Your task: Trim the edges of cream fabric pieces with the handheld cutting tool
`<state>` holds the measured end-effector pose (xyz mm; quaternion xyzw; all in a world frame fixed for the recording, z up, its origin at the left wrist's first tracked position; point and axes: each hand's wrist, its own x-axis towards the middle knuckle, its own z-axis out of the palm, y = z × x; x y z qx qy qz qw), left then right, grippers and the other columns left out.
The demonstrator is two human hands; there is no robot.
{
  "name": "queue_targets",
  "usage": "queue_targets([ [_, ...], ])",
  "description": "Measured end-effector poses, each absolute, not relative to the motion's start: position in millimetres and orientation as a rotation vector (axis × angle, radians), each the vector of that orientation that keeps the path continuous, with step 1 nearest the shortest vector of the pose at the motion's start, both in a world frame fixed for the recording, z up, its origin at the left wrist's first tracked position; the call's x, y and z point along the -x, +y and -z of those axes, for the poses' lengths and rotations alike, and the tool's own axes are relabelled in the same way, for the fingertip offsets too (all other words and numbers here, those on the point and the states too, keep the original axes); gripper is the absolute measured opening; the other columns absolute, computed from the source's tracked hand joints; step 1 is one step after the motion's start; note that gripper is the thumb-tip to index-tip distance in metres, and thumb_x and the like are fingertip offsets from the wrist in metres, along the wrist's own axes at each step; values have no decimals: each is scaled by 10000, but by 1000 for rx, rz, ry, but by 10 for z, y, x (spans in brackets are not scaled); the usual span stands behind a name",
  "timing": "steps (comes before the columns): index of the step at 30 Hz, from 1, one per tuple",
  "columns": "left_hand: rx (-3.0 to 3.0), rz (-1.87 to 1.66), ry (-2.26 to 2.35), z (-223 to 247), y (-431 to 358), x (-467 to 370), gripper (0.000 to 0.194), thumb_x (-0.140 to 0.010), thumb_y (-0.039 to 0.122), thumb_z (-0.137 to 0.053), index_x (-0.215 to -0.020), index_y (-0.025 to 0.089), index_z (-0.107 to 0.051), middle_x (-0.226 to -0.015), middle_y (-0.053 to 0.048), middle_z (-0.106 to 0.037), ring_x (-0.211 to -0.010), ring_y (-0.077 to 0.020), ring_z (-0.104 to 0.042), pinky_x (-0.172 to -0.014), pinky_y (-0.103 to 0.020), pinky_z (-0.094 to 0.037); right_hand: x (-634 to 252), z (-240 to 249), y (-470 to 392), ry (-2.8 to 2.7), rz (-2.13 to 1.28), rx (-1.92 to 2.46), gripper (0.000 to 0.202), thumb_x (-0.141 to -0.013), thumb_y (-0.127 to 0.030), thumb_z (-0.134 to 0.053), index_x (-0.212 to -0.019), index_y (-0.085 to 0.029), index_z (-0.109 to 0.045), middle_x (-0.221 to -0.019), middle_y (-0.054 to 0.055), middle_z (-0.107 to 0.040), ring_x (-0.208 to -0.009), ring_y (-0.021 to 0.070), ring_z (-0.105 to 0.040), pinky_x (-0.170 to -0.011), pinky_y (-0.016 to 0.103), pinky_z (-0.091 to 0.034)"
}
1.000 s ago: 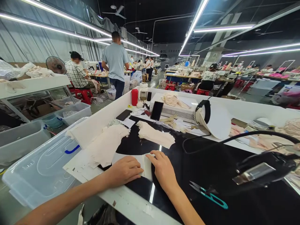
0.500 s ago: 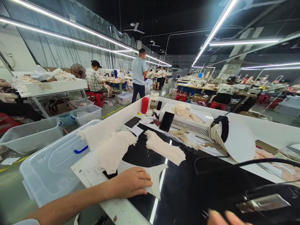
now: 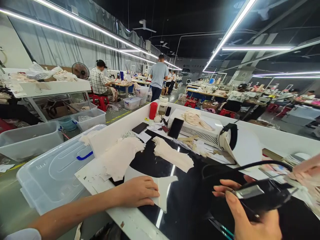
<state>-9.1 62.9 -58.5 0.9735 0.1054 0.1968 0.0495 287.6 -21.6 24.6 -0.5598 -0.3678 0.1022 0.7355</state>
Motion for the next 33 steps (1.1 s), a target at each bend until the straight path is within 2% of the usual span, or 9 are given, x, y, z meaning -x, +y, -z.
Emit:
queue_targets([
  [2,-2948,-593,302,564,619,108,259,-1023,357,-616,-1161,143,-665,-1174,-92,-704,-1056,-213,-649,-1054,-334,-453,-2785,-290,-233,-824,-249,1292,704,-623,-437,-887,-1275,-353,-636,-903,24,-749,-628,249,-691,-687,512,-597],
  [5,-2910,-555,313,502,596,132,222,-1029,307,-602,-1174,151,-664,-1157,-98,-701,-1071,-222,-640,-1052,-346,-460,-2612,-312,-281,-898,-285,1180,860,-593,-360,-927,-1365,-377,-549,-977,-15,-723,-746,194,-680,-713,403,-597],
  [7,-2891,-536,338,454,577,142,201,-1026,270,-601,-1177,153,-664,-1143,-101,-697,-1081,-226,-638,-1037,-350,-477,-2491,-292,-311,-961,-306,1125,850,-645,-314,-913,-1391,-366,-508,-994,-22,-718,-749,167,-671,-722,368,-586],
  [9,-2879,-557,391,415,551,145,197,-1030,240,-581,-1181,146,-666,-1162,-108,-688,-1087,-227,-639,-1013,-350,-496,-2375,-259,-343,-987,-311,1077,769,-726,-270,-869,-1392,-344,-491,-932,-31,-714,-667,147,-660,-679,346,-570],
  [13,-2874,-672,439,409,490,118,205,-1055,218,-517,-1140,141,-686,-1135,-108,-697,-1035,-205,-653,-952,-325,-526,-2169,-213,-400,-954,-334,936,665,-796,-211,-816,-1368,-308,-492,-818,-49,-685,-595,145,-641,-616,344,-565],
  [20,-2969,-606,274,445,401,-26,123,-1031,185,-567,-963,152,-664,-967,-65,-713,-948,-184,-655,-887,-297,-540,-1960,-164,-419,-928,-430,853,611,-822,-219,-797,-1342,-318,-491,-817,-56,-653,-614,142,-621,-592,344,-566],
  [24,-3061,-551,192,405,365,-103,179,-1038,143,-522,-902,147,-638,-887,-62,-685,-907,-182,-645,-848,-284,-536,-1914,-120,-415,-931,-461,846,585,-838,-227,-786,-1333,-331,-492,-825,-56,-651,-626,141,-628,-609,349,-568],
  [29,-3157,-532,176,442,354,-164,244,-1030,105,-490,-831,147,-625,-809,-53,-649,-778,-178,-611,-717,-292,-520,-1853,-78,-403,-921,-480,819,586,-841,-205,-781,-1335,-337,-494,-836,-51,-652,-638,140,-633,-606,340,-572],
  [33,-3050,-528,282,484,339,-175,241,-1040,137,-490,-847,152,-635,-839,-55,-671,-820,-175,-635,-794,-293,-524,-1809,-67,-389,-926,-475,785,581,-847,-179,-769,-1338,-335,-501,-838,-51,-652,-633,135,-630,-599,329,-576],
])
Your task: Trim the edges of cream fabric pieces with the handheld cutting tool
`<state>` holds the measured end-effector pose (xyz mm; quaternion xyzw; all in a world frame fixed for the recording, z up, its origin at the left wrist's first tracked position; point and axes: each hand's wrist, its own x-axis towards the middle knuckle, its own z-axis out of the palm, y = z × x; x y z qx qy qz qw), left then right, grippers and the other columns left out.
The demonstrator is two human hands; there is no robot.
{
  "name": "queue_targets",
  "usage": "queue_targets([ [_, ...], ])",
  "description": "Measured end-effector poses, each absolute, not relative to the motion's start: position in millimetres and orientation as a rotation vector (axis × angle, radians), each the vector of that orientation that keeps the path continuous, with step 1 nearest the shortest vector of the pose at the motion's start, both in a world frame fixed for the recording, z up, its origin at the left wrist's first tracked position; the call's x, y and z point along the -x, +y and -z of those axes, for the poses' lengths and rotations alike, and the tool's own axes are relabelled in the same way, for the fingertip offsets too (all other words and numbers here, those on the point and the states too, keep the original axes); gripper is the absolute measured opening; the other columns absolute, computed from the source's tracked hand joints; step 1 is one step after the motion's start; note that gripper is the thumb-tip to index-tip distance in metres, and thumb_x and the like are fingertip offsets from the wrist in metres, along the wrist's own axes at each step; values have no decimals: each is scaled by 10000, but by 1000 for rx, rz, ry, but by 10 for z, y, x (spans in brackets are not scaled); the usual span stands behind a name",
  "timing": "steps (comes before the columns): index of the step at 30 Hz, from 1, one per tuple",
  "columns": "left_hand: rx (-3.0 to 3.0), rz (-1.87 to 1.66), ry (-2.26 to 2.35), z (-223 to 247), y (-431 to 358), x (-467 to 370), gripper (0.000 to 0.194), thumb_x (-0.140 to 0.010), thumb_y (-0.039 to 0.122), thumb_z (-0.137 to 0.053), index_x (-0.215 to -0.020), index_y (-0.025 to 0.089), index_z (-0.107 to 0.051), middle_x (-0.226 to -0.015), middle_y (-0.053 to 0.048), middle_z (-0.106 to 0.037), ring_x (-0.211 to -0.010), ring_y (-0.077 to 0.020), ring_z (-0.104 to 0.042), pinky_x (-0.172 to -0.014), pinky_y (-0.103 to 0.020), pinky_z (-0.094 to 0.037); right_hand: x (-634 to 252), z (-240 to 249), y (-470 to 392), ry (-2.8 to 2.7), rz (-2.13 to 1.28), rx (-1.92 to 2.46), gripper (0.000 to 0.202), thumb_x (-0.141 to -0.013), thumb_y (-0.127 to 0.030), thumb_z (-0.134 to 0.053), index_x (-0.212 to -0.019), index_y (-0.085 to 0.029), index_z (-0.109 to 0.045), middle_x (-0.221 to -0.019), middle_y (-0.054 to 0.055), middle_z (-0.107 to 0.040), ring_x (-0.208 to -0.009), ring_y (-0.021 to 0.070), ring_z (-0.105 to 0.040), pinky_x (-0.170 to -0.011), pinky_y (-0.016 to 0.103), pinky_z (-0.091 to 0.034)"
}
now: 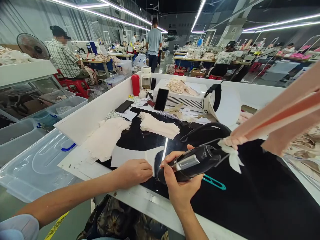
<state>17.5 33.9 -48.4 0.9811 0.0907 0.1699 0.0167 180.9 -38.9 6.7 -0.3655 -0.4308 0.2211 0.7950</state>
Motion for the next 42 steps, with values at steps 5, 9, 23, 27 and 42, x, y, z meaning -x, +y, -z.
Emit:
queue_targets([
  [5,-2749,-509,526,480,311,-154,158,-1027,208,-550,-935,174,-674,-966,-37,-716,-915,-173,-662,-858,-286,-504,-1790,-71,-352,-914,-454,770,580,-847,-183,-765,-1343,-329,-501,-853,-48,-648,-640,138,-633,-602,334,-574],
  [9,-2680,-519,537,474,309,-151,150,-1010,189,-561,-926,174,-684,-980,-38,-720,-936,-175,-665,-878,-287,-496,-1790,-34,-307,-901,-420,800,598,-849,-206,-763,-1360,-337,-481,-859,-48,-645,-649,135,-625,-620,338,-567],
  [23,-2636,-510,503,422,309,-143,166,-1042,219,-543,-989,167,-692,-998,-50,-716,-966,-184,-669,-915,-286,-501,-1767,7,-294,-940,-386,838,598,-852,-182,-744,-1361,-333,-469,-867,-44,-646,-629,133,-633,-620,340,-577],
  [27,-2563,-536,560,371,334,-158,226,-1075,229,-475,-1023,165,-685,-1037,-53,-711,-973,-175,-667,-912,-275,-504,-1752,-19,-312,-937,-393,847,586,-848,-173,-746,-1344,-331,-477,-862,-48,-644,-630,128,-631,-619,334,-584],
  [42,-2830,-681,444,495,335,-212,91,-1006,120,-576,-973,156,-653,-1057,-57,-676,-986,-179,-628,-968,-289,-481,-1722,-72,-379,-913,-420,844,542,-851,-179,-756,-1302,-305,-483,-844,-50,-640,-616,132,-627,-605,338,-580],
])
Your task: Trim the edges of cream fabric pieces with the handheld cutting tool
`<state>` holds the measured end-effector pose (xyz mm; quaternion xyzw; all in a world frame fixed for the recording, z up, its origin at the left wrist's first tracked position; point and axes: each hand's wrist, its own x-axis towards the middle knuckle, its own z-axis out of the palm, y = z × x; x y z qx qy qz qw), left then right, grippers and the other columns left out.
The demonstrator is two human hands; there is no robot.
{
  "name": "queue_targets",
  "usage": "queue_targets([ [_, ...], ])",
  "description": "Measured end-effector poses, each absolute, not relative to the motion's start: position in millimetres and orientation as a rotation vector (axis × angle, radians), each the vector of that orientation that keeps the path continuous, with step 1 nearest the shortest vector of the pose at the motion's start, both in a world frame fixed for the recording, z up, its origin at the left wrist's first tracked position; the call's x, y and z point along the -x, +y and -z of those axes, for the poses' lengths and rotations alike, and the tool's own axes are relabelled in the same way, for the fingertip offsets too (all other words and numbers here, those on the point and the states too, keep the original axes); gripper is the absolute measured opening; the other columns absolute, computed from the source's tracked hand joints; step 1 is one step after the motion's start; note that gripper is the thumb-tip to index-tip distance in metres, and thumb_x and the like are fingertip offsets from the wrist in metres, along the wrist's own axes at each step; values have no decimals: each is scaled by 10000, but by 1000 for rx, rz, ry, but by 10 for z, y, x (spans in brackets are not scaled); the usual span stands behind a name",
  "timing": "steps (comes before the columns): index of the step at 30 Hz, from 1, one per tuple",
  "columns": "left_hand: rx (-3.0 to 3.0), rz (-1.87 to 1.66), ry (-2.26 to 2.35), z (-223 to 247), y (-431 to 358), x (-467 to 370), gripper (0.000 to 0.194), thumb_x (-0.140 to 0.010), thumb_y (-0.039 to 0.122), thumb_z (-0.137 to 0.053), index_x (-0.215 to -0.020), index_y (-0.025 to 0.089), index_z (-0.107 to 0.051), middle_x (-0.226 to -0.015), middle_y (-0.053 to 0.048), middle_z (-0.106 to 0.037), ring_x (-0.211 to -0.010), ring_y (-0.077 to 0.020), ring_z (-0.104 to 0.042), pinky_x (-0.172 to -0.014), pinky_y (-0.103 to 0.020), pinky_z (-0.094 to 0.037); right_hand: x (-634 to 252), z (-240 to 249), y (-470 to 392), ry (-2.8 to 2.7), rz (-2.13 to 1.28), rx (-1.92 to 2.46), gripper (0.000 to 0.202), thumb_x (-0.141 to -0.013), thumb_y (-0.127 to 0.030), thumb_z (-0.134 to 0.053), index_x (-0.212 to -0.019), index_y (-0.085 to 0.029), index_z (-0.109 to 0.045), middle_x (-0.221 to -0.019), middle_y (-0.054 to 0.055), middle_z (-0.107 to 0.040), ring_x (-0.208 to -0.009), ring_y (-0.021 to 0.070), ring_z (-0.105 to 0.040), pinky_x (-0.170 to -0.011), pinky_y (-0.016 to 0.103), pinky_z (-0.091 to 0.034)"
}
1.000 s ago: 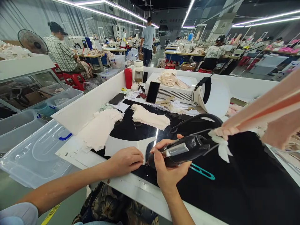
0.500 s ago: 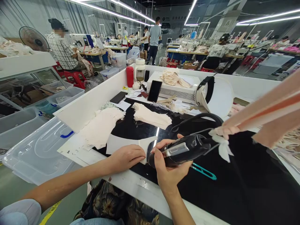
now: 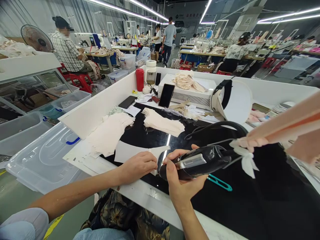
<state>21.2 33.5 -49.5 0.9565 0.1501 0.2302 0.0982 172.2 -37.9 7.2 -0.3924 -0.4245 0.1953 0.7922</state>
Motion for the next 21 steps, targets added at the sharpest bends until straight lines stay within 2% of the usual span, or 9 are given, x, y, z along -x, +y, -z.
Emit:
queue_targets([
  [4,-2895,-607,347,529,368,-187,125,-1008,81,-558,-1000,159,-655,-967,-35,-701,-959,-169,-646,-930,-287,-490,-1734,-58,-377,-908,-435,849,557,-845,-183,-762,-1307,-302,-474,-854,-46,-641,-622,140,-634,-599,340,-574],
  [9,-2925,-650,254,507,398,-128,161,-1003,60,-543,-1045,144,-673,-1014,-46,-728,-982,-182,-656,-940,-315,-502,-1737,-60,-378,-897,-443,842,548,-835,-193,-777,-1286,-304,-487,-839,-51,-641,-622,139,-628,-605,343,-567],
  [14,-2952,-697,133,463,435,-49,209,-1066,155,-483,-1114,155,-686,-1067,-66,-740,-976,-164,-667,-979,-308,-494,-1740,-55,-378,-914,-425,846,545,-844,-180,-761,-1301,-302,-490,-856,-44,-652,-627,141,-632,-638,363,-568],
  [18,-2998,-697,76,478,458,-10,210,-1065,270,-532,-1141,165,-697,-1095,-79,-726,-1007,-182,-667,-993,-325,-497,-1752,-48,-379,-909,-419,869,551,-832,-190,-768,-1293,-299,-487,-849,-45,-654,-628,139,-623,-628,357,-570],
  [21,-3016,-695,73,499,463,-4,216,-1055,293,-555,-1142,163,-704,-1101,-85,-718,-1013,-186,-664,-1004,-329,-499,-1757,-42,-379,-896,-414,887,553,-825,-210,-774,-1285,-300,-481,-842,-49,-651,-623,136,-615,-619,351,-573],
])
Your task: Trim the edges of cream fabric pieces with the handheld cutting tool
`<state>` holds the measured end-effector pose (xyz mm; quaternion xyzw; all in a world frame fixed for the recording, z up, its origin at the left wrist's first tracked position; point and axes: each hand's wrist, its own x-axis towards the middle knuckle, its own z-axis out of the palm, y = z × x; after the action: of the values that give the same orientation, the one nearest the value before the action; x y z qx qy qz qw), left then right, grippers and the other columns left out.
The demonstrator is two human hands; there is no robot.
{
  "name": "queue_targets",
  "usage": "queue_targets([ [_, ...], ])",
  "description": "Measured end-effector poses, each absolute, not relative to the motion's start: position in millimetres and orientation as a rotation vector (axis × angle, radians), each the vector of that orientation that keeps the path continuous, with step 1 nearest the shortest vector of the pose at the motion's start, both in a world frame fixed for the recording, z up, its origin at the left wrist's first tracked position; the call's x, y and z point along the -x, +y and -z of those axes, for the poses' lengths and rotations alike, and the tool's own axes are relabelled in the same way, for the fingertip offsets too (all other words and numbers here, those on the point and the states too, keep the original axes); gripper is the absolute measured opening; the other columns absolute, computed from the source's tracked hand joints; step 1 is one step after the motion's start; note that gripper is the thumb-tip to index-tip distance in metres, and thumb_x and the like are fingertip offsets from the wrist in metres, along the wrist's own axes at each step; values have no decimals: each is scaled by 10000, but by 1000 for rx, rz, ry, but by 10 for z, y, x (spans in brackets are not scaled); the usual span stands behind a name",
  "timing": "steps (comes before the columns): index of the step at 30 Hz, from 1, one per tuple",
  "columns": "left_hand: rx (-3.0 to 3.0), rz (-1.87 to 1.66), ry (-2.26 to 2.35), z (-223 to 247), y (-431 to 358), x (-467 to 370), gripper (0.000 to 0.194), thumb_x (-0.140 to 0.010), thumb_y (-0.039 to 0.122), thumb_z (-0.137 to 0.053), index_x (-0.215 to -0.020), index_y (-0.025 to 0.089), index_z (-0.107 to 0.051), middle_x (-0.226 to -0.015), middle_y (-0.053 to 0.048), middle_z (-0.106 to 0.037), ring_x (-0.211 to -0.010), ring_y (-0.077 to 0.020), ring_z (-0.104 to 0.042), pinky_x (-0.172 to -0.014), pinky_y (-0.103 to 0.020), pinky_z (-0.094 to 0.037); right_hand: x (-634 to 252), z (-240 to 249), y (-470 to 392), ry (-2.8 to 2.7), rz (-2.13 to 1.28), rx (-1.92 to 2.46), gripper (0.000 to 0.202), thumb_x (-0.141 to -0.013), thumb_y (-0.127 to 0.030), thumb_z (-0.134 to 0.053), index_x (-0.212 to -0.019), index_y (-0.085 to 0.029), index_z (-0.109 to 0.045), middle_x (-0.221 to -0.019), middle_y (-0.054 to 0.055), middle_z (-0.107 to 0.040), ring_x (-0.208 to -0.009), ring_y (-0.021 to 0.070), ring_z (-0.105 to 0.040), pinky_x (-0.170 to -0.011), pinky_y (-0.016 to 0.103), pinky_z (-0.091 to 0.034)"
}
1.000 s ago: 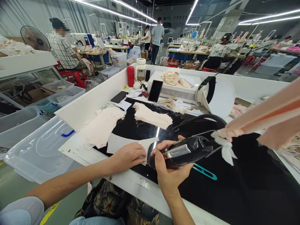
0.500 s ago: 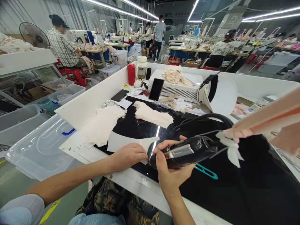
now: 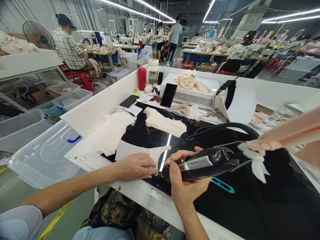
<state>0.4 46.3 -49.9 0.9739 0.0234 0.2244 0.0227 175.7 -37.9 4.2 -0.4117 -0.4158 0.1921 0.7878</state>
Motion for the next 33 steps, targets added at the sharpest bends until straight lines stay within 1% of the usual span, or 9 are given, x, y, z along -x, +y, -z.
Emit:
queue_targets([
  [9,-3005,-713,64,500,456,-4,226,-1060,277,-533,-1131,150,-706,-1096,-88,-712,-1011,-187,-664,-1015,-318,-508,-1755,-55,-380,-907,-422,848,527,-835,-153,-753,-1275,-294,-500,-846,-49,-653,-633,140,-611,-629,350,-558],
  [16,-3026,-688,66,516,458,-7,231,-1058,268,-528,-1162,141,-692,-1102,-100,-704,-1032,-194,-661,-1030,-324,-515,-1752,-67,-374,-910,-412,853,513,-838,-164,-755,-1263,-297,-501,-830,-55,-649,-626,138,-614,-628,348,-560],
  [23,-3014,-715,74,477,442,3,219,-1056,244,-526,-1139,138,-698,-1078,-101,-713,-1012,-188,-672,-1040,-319,-523,-1757,-12,-374,-906,-415,887,532,-844,-200,-763,-1282,-312,-484,-852,-51,-643,-630,134,-624,-634,352,-576],
  [29,-2968,-730,91,498,444,11,216,-1053,246,-533,-1138,140,-700,-1081,-99,-712,-1029,-199,-672,-1040,-332,-532,-1754,-34,-363,-894,-405,895,552,-844,-194,-769,-1302,-314,-486,-859,-53,-639,-630,137,-628,-616,338,-567],
  [33,-2951,-733,80,471,442,22,210,-1050,231,-537,-1132,121,-695,-1077,-104,-707,-1030,-204,-673,-1021,-335,-542,-1772,-53,-344,-852,-395,877,571,-840,-191,-774,-1315,-314,-480,-860,-56,-644,-637,132,-625,-658,356,-567],
])
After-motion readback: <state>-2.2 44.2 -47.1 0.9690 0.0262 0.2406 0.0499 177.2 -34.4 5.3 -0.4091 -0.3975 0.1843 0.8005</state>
